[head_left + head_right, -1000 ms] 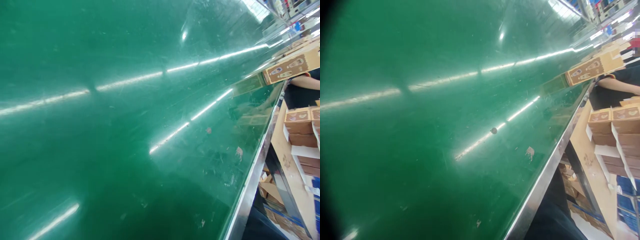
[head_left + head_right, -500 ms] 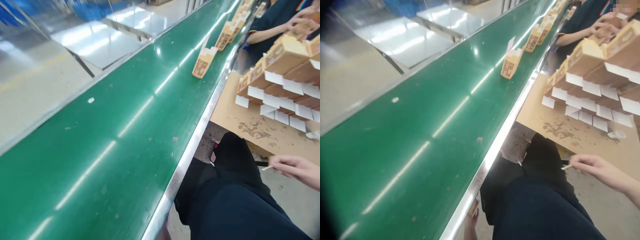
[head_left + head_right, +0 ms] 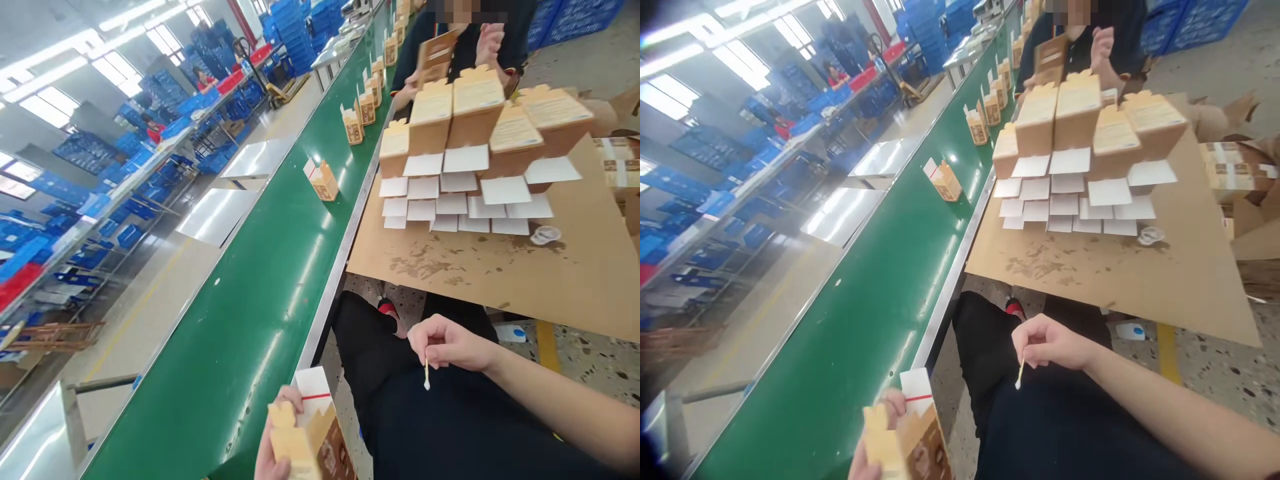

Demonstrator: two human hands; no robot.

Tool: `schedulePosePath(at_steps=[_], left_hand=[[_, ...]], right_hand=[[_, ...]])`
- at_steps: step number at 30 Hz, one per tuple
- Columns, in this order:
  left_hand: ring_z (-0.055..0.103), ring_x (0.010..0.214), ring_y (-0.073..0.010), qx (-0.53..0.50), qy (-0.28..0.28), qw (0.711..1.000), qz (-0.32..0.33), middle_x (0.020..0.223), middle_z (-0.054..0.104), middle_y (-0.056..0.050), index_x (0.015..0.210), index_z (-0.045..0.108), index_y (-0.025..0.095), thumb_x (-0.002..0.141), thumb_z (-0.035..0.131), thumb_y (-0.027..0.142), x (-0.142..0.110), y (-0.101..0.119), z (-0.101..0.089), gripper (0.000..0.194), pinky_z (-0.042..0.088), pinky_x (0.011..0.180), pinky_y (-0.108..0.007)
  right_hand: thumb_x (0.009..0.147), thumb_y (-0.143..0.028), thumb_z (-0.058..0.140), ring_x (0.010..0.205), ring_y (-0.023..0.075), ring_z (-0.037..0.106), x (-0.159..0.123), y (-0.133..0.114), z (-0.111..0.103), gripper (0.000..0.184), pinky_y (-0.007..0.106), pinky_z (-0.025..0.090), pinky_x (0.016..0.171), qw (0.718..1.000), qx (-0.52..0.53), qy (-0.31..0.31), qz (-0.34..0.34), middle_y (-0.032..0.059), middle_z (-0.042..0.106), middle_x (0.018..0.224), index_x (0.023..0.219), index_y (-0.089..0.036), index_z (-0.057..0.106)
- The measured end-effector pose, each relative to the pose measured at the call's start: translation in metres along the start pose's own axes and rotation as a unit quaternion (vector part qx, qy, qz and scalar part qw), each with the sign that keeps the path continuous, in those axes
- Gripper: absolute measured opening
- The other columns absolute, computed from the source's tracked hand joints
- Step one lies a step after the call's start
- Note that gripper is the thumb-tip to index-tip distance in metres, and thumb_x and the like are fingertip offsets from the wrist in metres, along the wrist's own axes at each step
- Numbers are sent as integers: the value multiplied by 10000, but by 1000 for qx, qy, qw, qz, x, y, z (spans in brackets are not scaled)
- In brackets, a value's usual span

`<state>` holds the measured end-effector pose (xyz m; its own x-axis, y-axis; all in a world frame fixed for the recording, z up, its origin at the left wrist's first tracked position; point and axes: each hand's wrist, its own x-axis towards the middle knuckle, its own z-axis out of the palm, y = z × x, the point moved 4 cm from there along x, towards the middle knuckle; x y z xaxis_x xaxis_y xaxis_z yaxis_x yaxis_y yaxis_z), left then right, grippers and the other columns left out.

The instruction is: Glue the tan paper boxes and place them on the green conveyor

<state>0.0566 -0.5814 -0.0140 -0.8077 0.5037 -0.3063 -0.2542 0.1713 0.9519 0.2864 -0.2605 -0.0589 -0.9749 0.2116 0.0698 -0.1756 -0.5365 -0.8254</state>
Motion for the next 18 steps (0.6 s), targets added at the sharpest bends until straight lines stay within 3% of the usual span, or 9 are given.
schedulePosePath(at_steps=[2,4,5,6,9,11,14,18], left_hand=[[748,1261,-529,-46,-29,995,79,1194,758,-111,897,789,364,527,904,780,35,40,40,569,685,1016,-608],[744,1268,-444,-59,-45,986,151,1414,730,-102,1075,830,328,475,1008,649,77,76,90,703,681,1017,-506],[735,1296,-432,-65,-59,982,170,1438,732,-119,1138,831,299,431,1050,626,99,90,118,809,667,1031,-480],[725,1333,-416,-78,-74,980,169,1438,741,-130,1213,818,285,488,1050,627,120,99,148,835,646,1065,-468],[705,1412,-383,-134,-143,974,116,1445,766,-119,1327,773,277,689,941,634,166,101,231,750,599,1149,-482],[699,1437,-393,-161,-185,967,68,1451,781,-119,1358,769,260,787,847,615,175,87,273,677,593,1169,-503],[677,1479,-403,-177,-221,959,14,1481,781,-125,1382,766,248,824,825,589,164,60,304,657,586,1191,-513],[622,1554,-395,-162,-270,948,-33,1517,761,-125,1396,762,248,764,929,584,144,36,314,735,554,1246,-497]], right_hand=[[1015,-516,887,557,65,440,5,-14,-1,402,230,306,533,998,10,-31,-50,-20,597,696,870,-151,803],[1025,-497,881,578,80,449,11,-28,-4,383,240,325,559,993,15,-34,-111,-25,575,677,856,-163,799],[1026,-499,880,590,88,451,14,-34,-6,386,246,332,569,989,19,-28,-142,-27,562,673,843,-170,792],[1026,-503,878,599,96,454,17,-38,-7,390,252,337,575,985,23,-19,-170,-27,554,678,834,-177,783],[1039,-519,860,631,113,463,28,-46,-12,398,269,365,602,968,24,47,-244,-22,553,717,831,-195,758],[1041,-536,854,675,129,480,32,-47,-15,410,288,401,651,951,19,127,-283,-14,563,740,828,-205,741],[1011,-585,870,716,148,487,32,-45,-19,449,308,422,689,926,13,224,-304,-2,578,758,813,-209,725],[999,-588,879,679,141,482,19,-43,-17,480,302,401,656,922,-7,236,-305,-10,557,710,777,-205,692]])
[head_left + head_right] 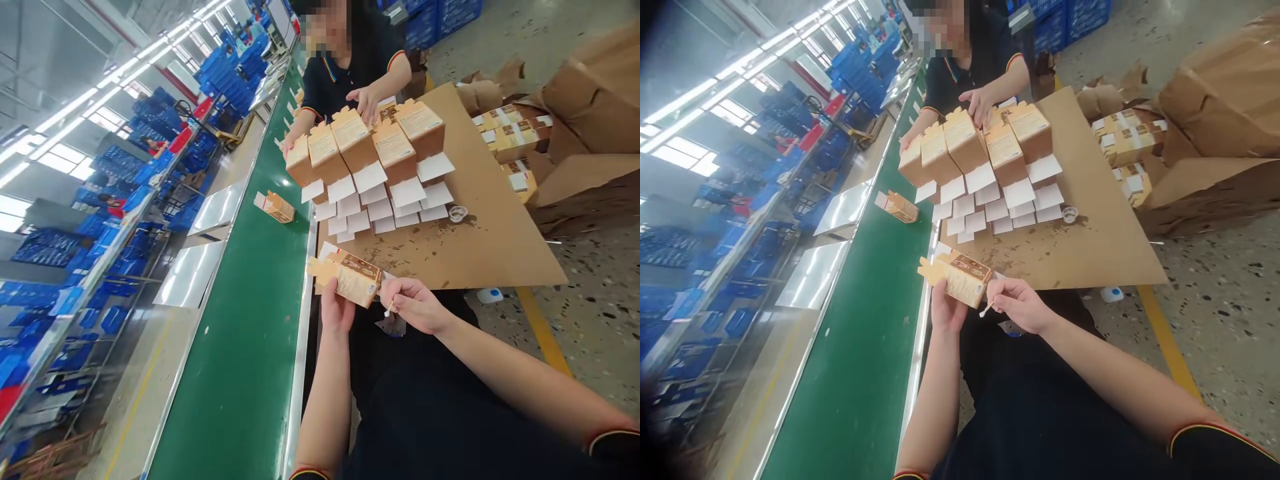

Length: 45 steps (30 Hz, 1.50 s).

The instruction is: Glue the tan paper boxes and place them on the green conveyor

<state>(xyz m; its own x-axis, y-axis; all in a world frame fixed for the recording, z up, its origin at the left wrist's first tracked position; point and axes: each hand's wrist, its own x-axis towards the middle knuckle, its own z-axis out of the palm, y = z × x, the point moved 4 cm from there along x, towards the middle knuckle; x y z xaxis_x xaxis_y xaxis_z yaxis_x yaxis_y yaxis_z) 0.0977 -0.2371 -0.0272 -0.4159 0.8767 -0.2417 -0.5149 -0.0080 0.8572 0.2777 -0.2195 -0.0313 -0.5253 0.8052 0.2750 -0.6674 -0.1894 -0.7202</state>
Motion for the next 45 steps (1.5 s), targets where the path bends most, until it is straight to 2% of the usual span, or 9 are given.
schedulePosePath(at_steps=[5,10,12,15,18,28,34,40,45], left_hand=[[547,1633,-392,-24,-10,999,26,1626,702,-95,1474,734,312,765,935,690,4,4,-9,828,536,1284,-520],[655,1502,-430,-43,-14,996,-76,1506,757,-102,1413,772,333,854,803,739,12,2,-28,692,614,1163,-592],[703,1425,-432,-47,-18,992,-116,1447,778,-110,1399,781,331,857,796,733,11,-4,-32,675,638,1113,-591],[710,1406,-437,-45,-50,987,-146,1450,781,-111,1455,747,336,824,882,612,5,-10,-34,702,631,1119,-617],[707,1423,-448,-9,-69,984,-166,1460,784,-122,1501,721,323,770,966,488,-4,-14,-48,789,610,1166,-629],[784,1342,-395,87,-77,985,-132,1434,812,-121,1408,798,332,691,1063,501,-9,-18,-123,783,650,1157,-521],[776,1368,-367,90,-70,990,-77,1459,806,-130,1500,754,323,695,1070,496,-6,-17,-107,882,618,1199,-489],[707,1480,-375,108,-50,993,-27,1549,760,-141,1528,724,319,737,1067,527,0,-11,-60,887,571,1258,-518],[655,1552,-350,132,-17,990,35,1621,712,-108,1574,668,364,770,1063,525,13,-5,-21,910,554,1288,-511]], right_hand=[[998,-618,864,611,128,483,-27,-26,-12,492,287,373,570,997,-60,-15,42,-8,548,686,788,-198,720],[945,-718,863,581,140,479,-49,-74,-49,546,308,379,534,954,-246,163,44,17,578,693,751,-229,715],[927,-751,843,580,160,489,-55,-99,-71,536,326,391,531,884,-376,275,45,33,610,698,783,-244,746],[951,-659,786,640,207,581,-59,-138,-101,427,359,468,608,716,-560,415,34,70,702,756,853,-244,782],[995,-409,683,783,252,668,-43,-164,-121,237,380,519,751,587,-692,419,43,117,766,856,880,-220,768],[1126,-177,593,904,226,659,34,-160,-144,239,334,351,728,455,-853,190,169,187,775,1081,976,-108,766],[1104,-124,667,812,160,638,49,-157,-154,220,316,305,722,457,-853,162,195,145,762,985,919,-62,769],[1103,-141,629,879,209,659,32,-163,-147,215,321,387,742,495,-835,177,161,156,774,1010,945,-102,770],[1068,-233,645,786,207,655,-12,-129,-101,184,338,505,763,667,-698,259,-14,87,782,911,951,-189,781]])
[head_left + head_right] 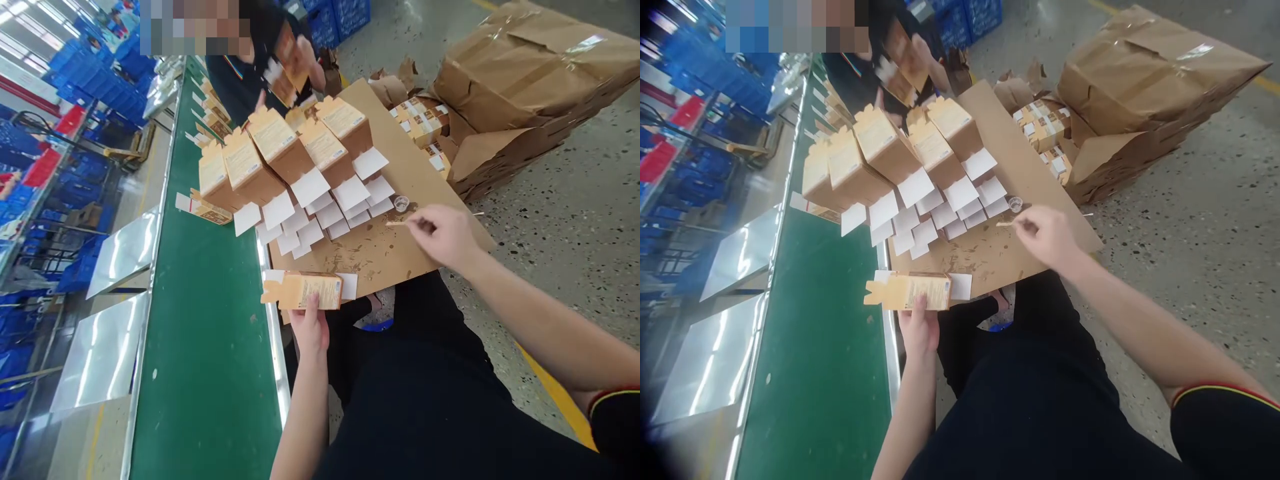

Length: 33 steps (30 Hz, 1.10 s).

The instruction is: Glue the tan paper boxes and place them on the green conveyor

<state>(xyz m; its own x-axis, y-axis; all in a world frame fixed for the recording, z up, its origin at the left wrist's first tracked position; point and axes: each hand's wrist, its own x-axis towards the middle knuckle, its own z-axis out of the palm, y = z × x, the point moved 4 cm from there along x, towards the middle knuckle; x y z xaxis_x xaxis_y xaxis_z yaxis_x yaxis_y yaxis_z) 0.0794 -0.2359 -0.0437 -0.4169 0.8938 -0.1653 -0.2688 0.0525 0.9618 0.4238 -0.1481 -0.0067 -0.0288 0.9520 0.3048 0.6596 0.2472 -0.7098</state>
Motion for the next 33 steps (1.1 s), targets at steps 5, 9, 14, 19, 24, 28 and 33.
schedulePosePath(at_steps=[5,9,14,19,24,28,33], left_hand=[[635,1575,-365,40,30,998,36,1619,704,-136,1517,667,323,732,1079,574,11,-1,13,921,558,1291,-518],[623,1587,-372,49,40,997,37,1632,689,-147,1534,630,315,691,1102,577,14,-4,15,1001,557,1293,-537],[654,1553,-384,51,58,997,28,1635,683,-158,1496,639,298,631,1124,585,13,-6,17,1032,554,1293,-553],[645,1560,-372,88,65,992,65,1605,677,-177,1431,610,256,631,1123,565,8,-9,21,1000,521,1319,-532],[668,1521,-349,207,28,971,118,1512,683,-198,1508,492,247,686,1086,574,2,-13,27,1065,531,1300,-500],[709,1445,-349,288,24,944,156,1441,683,-192,1501,460,251,736,1035,597,0,-14,30,1017,571,1255,-516],[704,1436,-343,294,31,934,201,1472,645,-177,1476,469,267,770,1003,566,-5,-15,31,935,590,1233,-521]], right_hand=[[1085,-252,619,685,176,602,-54,-35,71,225,318,500,692,984,151,-83,-51,36,732,813,917,-227,766],[1098,-216,565,720,181,580,-60,-37,108,260,315,472,707,983,116,-109,-89,45,684,817,895,-214,728],[1115,-186,515,749,200,550,-61,-34,120,331,330,433,712,976,71,-146,-147,49,627,791,821,-216,666],[1130,-199,525,709,170,549,-69,-41,107,355,309,444,702,969,135,-146,-148,29,624,773,806,-217,668],[1072,-186,661,610,136,536,-74,-29,76,210,290,447,620,978,194,-49,-60,-2,676,758,889,-224,756],[1006,-132,720,569,125,526,-79,-22,57,180,290,442,577,979,199,3,-35,-12,683,725,864,-228,778],[993,-128,728,565,121,535,-80,-20,49,180,284,440,557,980,199,24,-21,-14,678,712,856,-229,789]])
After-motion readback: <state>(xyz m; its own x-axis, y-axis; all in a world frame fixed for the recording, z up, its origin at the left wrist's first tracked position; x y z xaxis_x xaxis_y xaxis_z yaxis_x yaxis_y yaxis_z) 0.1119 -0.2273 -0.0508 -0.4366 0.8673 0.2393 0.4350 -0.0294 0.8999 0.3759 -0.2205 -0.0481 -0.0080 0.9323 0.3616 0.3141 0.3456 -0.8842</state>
